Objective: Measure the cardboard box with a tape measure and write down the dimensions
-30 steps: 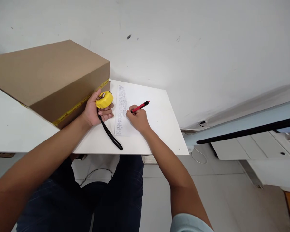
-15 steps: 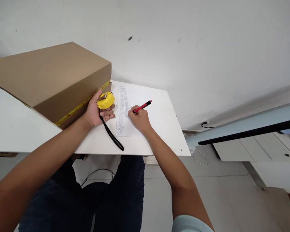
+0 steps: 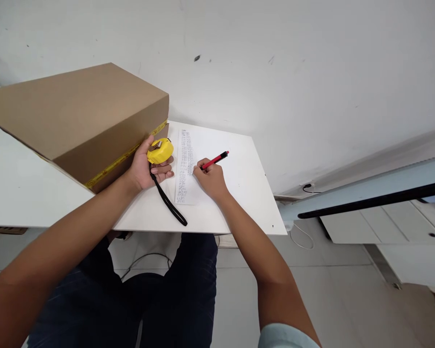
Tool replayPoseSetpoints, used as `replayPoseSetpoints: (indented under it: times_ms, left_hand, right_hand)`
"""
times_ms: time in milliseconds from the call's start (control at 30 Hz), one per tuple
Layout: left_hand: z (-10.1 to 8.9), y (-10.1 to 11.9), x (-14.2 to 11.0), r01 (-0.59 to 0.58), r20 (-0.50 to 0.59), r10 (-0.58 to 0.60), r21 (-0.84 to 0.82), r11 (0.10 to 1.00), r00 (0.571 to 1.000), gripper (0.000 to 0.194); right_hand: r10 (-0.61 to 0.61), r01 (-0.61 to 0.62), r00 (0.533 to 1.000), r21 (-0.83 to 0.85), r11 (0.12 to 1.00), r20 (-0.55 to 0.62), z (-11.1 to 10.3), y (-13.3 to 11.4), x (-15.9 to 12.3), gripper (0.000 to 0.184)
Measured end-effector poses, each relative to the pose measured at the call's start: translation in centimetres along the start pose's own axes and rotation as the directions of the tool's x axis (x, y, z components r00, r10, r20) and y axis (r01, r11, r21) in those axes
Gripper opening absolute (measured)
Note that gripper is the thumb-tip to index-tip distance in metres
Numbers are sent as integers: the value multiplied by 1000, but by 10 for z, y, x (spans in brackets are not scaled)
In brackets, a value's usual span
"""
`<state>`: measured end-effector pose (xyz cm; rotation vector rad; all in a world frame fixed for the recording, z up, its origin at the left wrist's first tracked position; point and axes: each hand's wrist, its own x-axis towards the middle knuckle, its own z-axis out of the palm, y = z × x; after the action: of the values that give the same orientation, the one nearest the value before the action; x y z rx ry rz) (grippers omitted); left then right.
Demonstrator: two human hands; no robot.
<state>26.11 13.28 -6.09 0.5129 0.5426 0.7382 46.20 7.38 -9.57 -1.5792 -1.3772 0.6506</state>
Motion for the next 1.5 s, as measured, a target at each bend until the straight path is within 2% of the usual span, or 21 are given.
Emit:
replayPoseSetpoints:
  times_ms: [200,267,367,600,800,933,1033,1100,1167,1233,1267,1300,1333,1367,1433,1500]
  left_hand:
    - [-1,0,2,4,-11,-4,-3,1000,1000,65]
    - [-1,-1,1,0,-15,0,6,1000,1000,63]
    - [-1,-1,0,-2,-25,2,23,1000,1000,60]
    - [0,2,-4,-8,-55,13,85,996,998,59]
    - [-1,4,-8,-32,-84,47,166,986,995,57]
    - [0,4,-9,-60,-99,90,272,960,991,57]
    - [6,-2,-12,-117,-107,168,373,921,980,58]
    - [13,-9,-21,-183,-106,252,432,883,962,58]
    - [21,-20,-42,-269,-93,353,477,836,931,57]
    - [25,-35,-74,-360,-63,451,509,782,890,55]
    - [25,-44,-93,-405,-41,498,526,748,866,54]
    - [23,-55,-111,-452,0,543,553,699,840,53]
    - [20,-67,-130,-505,85,587,619,602,805,54]
    - [17,-79,-147,-532,162,601,675,511,782,56]
    - [8,-99,-175,-562,291,611,766,311,736,63]
    - [0,-107,-195,-573,395,629,814,99,670,64]
  right_hand:
    - [-60,55,994,-52,997,-88,-3,7,3,14]
    - [-131,110,984,-163,980,-124,-7,10,5,19]
    - [-216,161,971,-393,905,-102,-12,15,8,25]
    - [-90,25,991,-524,851,-99,-11,17,16,39]
    - [-13,-28,997,-537,843,-71,-6,12,17,36]
    - [5,-48,995,-456,889,-96,-4,8,21,32]
    - [-37,-3,993,-350,937,-108,-10,-2,20,35]
    - [-98,67,990,-275,959,-99,-13,-14,9,39]
    - [-168,147,982,-206,967,-85,-8,-30,-15,42]
    - [-210,200,974,-113,973,-85,6,-43,-55,54]
    - [-215,214,975,-20,977,-57,16,-46,-79,62]
    - [-167,169,985,247,954,-29,27,-49,-103,70]
    - [-142,118,990,459,881,17,37,-50,-128,79]
    - [-136,72,989,590,804,65,46,-51,-150,85]
    - [-114,-44,977,698,715,179,62,-55,-186,79]
    - [-88,-117,970,749,652,228,72,-63,-209,68]
